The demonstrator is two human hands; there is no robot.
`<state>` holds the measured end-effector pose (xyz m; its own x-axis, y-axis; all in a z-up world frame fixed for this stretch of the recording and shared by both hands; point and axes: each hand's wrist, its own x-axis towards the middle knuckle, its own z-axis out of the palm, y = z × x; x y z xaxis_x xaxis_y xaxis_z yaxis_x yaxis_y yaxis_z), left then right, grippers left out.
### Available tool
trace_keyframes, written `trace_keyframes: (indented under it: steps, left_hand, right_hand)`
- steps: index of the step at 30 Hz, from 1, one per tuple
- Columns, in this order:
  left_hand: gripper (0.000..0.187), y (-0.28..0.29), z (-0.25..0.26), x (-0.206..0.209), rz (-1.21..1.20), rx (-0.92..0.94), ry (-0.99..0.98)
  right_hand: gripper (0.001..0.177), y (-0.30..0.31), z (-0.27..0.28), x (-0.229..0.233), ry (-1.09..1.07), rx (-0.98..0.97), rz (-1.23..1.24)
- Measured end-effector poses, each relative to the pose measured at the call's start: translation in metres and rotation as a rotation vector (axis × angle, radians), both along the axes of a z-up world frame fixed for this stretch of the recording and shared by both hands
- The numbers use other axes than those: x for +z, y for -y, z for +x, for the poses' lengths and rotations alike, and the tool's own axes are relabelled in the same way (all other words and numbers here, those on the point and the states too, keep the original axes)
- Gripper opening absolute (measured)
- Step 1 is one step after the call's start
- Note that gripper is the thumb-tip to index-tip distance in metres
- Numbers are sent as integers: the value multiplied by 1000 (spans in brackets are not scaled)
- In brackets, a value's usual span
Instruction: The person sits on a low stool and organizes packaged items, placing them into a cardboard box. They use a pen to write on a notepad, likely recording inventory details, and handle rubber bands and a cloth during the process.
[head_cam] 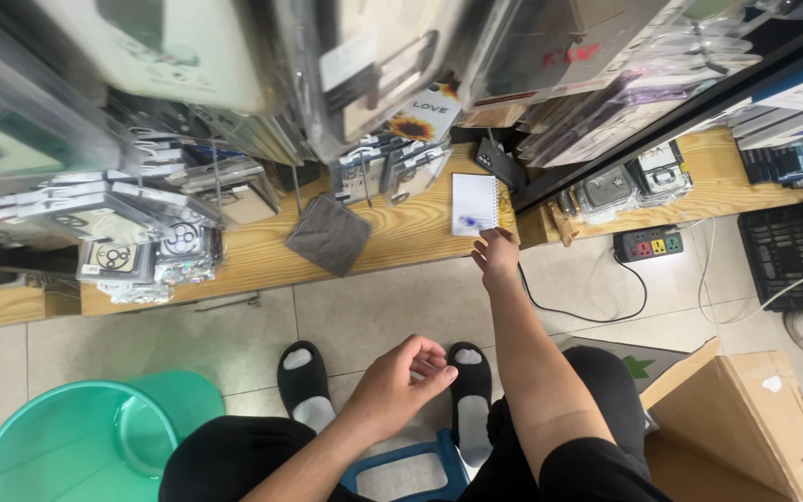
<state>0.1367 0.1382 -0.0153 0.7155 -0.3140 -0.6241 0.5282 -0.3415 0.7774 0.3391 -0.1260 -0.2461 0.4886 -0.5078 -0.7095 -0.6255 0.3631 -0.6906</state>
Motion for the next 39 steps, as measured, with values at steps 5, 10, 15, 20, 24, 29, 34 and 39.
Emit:
trace_keyframes:
  steps: [5,10,15,20,24,29,34,39]
  left_hand:
    - [36,12,2,2,77,-102,21]
    - [37,19,-1,-11,166,-228,101]
    - [44,23,1,-22,240,-364,137]
    - [49,25,0,-30,259,-431,107]
    - [46,26,-10,-51,249,-416,209]
    - [53,31,-5,-46,257,-495,128]
    - [52,32,-17,-67,246,-485,183]
    - [55,32,-9,-58,237,-510,153]
  right_hand:
    - [40,2,-13,9,16,-27,29]
    - [42,12,-13,-18,-35,-63,9]
    - [67,-1,5,7,25,-20,159]
    - [57,13,31,-26,-5,283,-162]
    - [53,32,37,-52,-108,430,-754]
    - [92,30,38,-69,-170,654,-784]
    - [109,12,25,-85,-237,769,-927]
    - [82,-9,20,-73,-165,889,-837]
